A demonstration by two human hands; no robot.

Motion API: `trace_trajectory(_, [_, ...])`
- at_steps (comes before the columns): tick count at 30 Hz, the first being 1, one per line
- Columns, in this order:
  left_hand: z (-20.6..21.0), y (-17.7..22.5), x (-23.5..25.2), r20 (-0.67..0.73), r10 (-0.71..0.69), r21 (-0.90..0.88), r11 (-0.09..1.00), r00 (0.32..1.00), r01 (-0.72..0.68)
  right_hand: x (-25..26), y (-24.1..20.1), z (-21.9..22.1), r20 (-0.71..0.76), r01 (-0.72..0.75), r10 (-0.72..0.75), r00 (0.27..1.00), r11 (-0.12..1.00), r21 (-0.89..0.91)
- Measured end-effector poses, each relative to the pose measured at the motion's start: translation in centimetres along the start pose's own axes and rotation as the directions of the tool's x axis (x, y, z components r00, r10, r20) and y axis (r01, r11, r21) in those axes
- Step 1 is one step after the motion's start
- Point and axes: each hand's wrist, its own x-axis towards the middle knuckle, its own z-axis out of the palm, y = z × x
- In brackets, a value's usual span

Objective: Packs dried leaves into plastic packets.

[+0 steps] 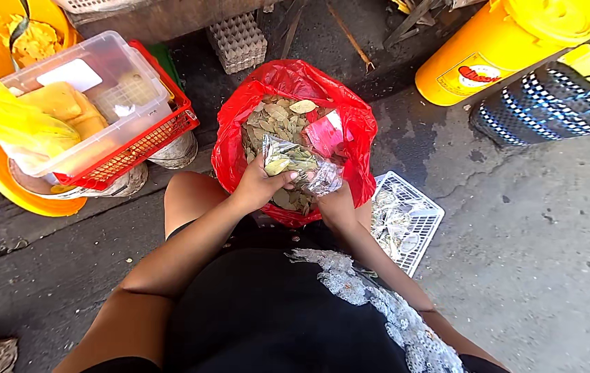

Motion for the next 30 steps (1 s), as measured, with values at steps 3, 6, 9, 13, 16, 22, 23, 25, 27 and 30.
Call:
trace_trajectory(3, [-0.6,-0.2,-0.1,-0.040,-0.006,-0.026,1.000,0.999,0.005,1.1,-0.3,-1.5,0.030,0.123,-0.121,0.992,0.987,-0.107])
trace_trajectory(6, [-0.4,-0.7,-0.1,0.002,-0.021,-0.086,0.996,1.000,0.021,1.2,-0.4,-1.1,-0.033,0.168,-0.168,0.985,0.986,-0.006])
trace_trajectory(9, [0.7,-0.9,0.0,0.038,-0.047,-0.146,0.988,0.998,0.052,-0.3,0.0,0.6,-0.043,0.087,-0.083,0.996,0.990,0.112])
trace_trajectory(13, [0.4,-1.1,0.1,-0.050,-0.055,-0.119,0.992,0.997,0.049,0.7,0.3,-0.7,-0.057,0.133,-0.132,0.990,0.991,0.020])
trace_trajectory(16, [-0.2,-1.1,0.0,-0.043,-0.072,-0.104,0.992,0.997,0.067,1.6,-0.9,-1.9,0.084,0.139,-0.130,0.988,0.983,-0.118])
trace_trajectory(22, [-0.5,-0.9,0.0,0.032,0.021,-0.103,0.995,0.999,-0.018,1.7,-1.0,-1.7,-0.016,0.178,-0.180,0.984,0.981,-0.081])
trace_trajectory(23, [-0.6,-0.8,0.0,0.024,0.026,-0.115,0.993,0.999,-0.023,1.8,-0.9,-1.5,-0.048,0.160,-0.161,0.986,0.987,-0.018])
trace_trajectory(25, [-0.5,-0.7,0.0,0.008,0.015,-0.107,0.994,1.000,-0.014,1.5,-0.7,-0.7,-0.045,0.125,-0.122,0.992,0.989,0.074])
trace_trajectory(27, [-0.2,-0.6,-0.1,0.003,-0.013,-0.082,0.997,1.000,0.013,0.9,-0.5,0.0,0.019,0.143,-0.144,0.989,0.989,0.030])
trace_trajectory(30, [-0.1,-0.7,-0.1,0.021,-0.023,-0.109,0.994,1.000,0.026,1.0,-1.0,-0.6,0.062,0.223,-0.215,0.975,0.962,-0.156])
